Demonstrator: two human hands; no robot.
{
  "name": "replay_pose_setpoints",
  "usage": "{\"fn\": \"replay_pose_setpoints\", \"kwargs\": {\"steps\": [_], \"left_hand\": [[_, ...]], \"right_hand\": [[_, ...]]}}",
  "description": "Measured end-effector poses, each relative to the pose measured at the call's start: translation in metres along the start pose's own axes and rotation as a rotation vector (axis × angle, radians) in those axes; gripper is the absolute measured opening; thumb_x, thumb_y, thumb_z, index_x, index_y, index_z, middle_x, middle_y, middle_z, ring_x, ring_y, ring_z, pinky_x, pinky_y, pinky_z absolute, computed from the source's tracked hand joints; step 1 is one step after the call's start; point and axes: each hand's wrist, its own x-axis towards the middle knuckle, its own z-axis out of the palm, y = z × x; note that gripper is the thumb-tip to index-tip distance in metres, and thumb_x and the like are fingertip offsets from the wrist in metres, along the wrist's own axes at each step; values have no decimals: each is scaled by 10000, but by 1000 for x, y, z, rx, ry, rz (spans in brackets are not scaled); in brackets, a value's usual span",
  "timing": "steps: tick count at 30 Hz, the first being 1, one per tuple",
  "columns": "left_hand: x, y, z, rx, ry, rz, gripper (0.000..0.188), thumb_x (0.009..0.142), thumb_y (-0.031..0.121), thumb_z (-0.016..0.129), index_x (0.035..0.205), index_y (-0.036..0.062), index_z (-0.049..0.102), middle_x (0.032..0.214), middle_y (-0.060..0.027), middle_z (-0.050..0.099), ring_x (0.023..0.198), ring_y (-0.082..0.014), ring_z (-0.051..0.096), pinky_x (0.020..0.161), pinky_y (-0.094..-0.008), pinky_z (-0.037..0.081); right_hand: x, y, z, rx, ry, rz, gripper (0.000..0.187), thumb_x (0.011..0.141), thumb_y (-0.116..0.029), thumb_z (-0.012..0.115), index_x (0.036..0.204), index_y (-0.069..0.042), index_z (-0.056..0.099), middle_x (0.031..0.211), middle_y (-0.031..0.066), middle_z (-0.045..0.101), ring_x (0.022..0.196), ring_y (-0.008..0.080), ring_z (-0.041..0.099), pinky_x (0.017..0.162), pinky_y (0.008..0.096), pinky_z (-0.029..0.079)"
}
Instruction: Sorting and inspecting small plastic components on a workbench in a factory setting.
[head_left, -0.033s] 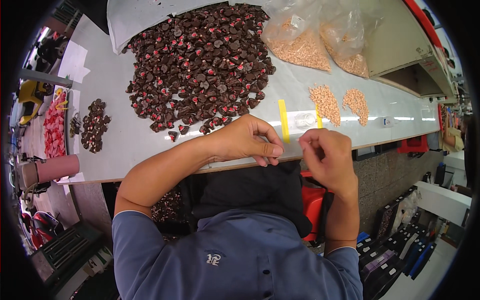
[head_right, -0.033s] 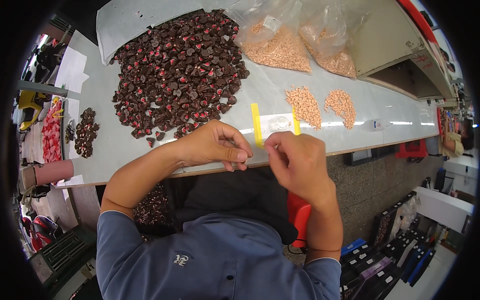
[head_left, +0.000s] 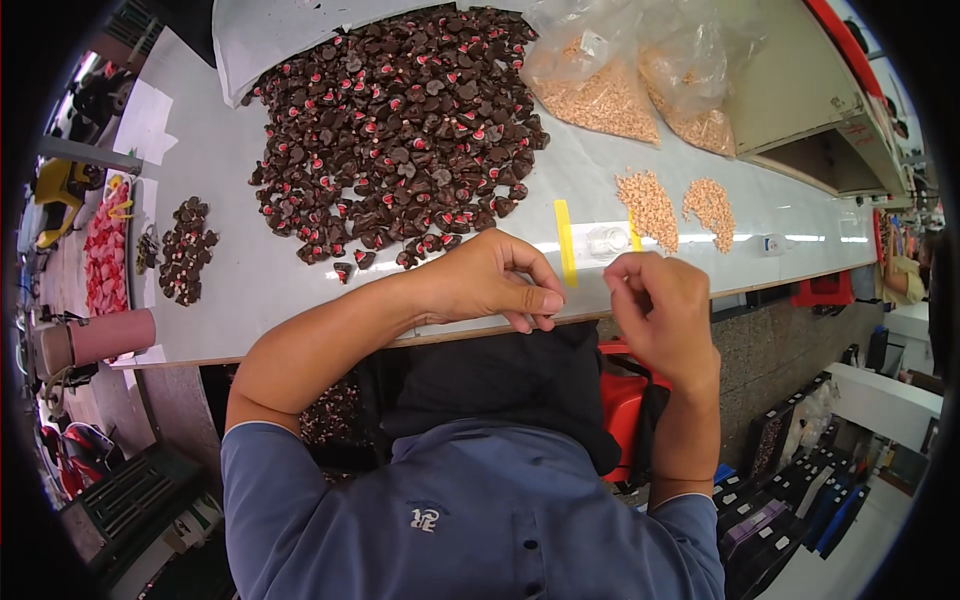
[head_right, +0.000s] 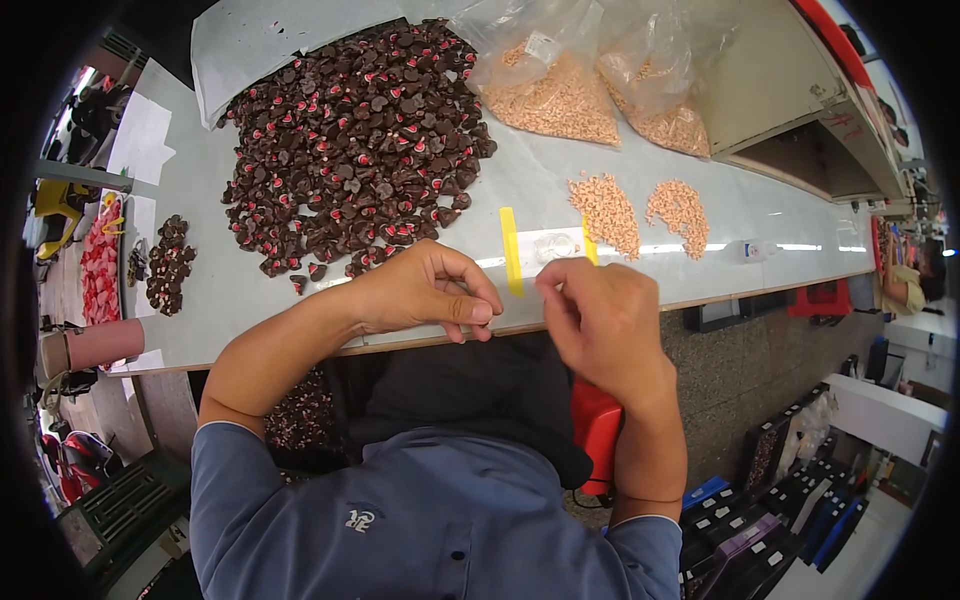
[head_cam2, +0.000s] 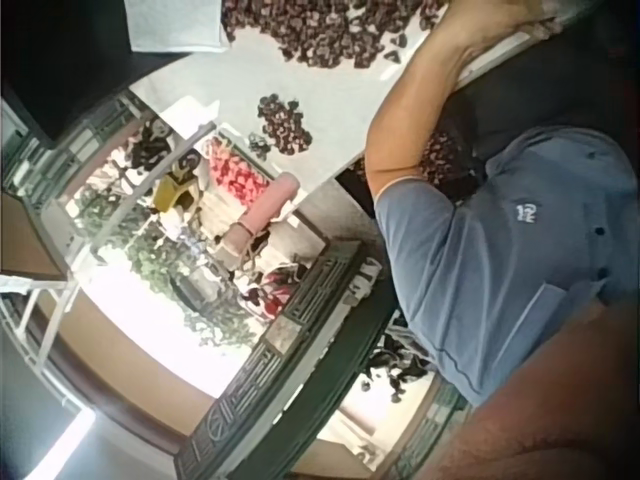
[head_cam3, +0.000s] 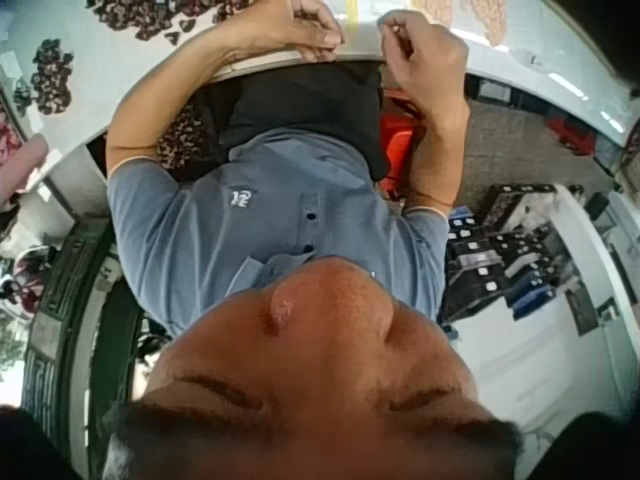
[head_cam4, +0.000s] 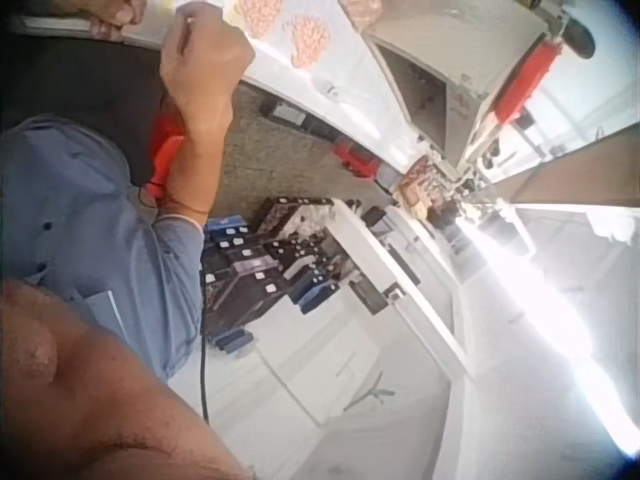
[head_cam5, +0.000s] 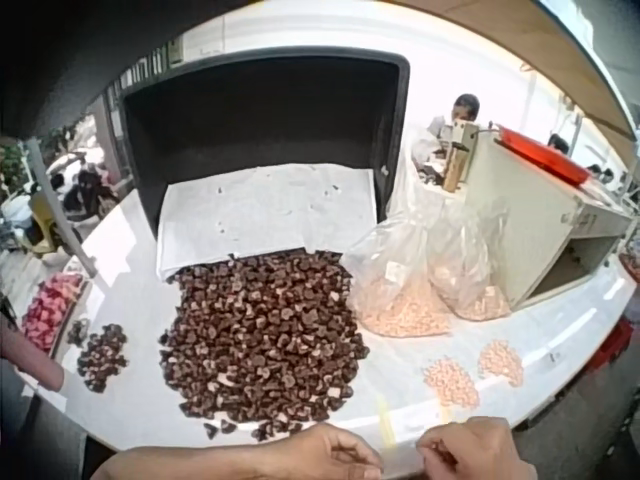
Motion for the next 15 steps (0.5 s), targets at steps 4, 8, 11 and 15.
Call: {"fn": "replay_pose_setpoints", "kwargs": {"steps": [4, 8, 11, 15], "left_hand": [[1, 1, 1, 5, 2, 24, 215, 884, 123, 721, 1035, -24, 681, 945, -107, 706, 832, -172, 713, 638, -256, 564], [0, -1, 1, 4, 22, 63, 225, 893, 107, 706, 1068, -32, 678, 991, -105, 702, 850, -172, 712, 638, -260, 558], [2, -2, 0, 4, 19, 82, 231, 898, 101, 698, 1086, -32, 675, 1028, -105, 697, 865, -173, 709, 642, -264, 558], [2, -2, 0, -28, 27, 90, 239, 906, 99, 686, 1113, -22, 674, 1052, -106, 696, 885, -173, 702, 672, -272, 562]], "right_hand": [[8, 13, -11, -303, -32, -36, 151, 769, -5, 705, 846, -75, 596, 538, 48, 530, 483, 233, 546, 477, 360, 393], [13, 18, -7, -401, -69, -81, 134, 783, -29, 700, 840, -81, 589, 547, 57, 540, 492, 249, 556, 488, 376, 405], [14, 20, -5, -462, -112, -70, 130, 788, -41, 694, 834, -85, 581, 556, 60, 547, 504, 257, 566, 497, 385, 411], [15, 21, -4, -471, -123, -69, 131, 792, -43, 692, 834, -85, 575, 559, 60, 548, 506, 255, 567, 499, 384, 410]]}}
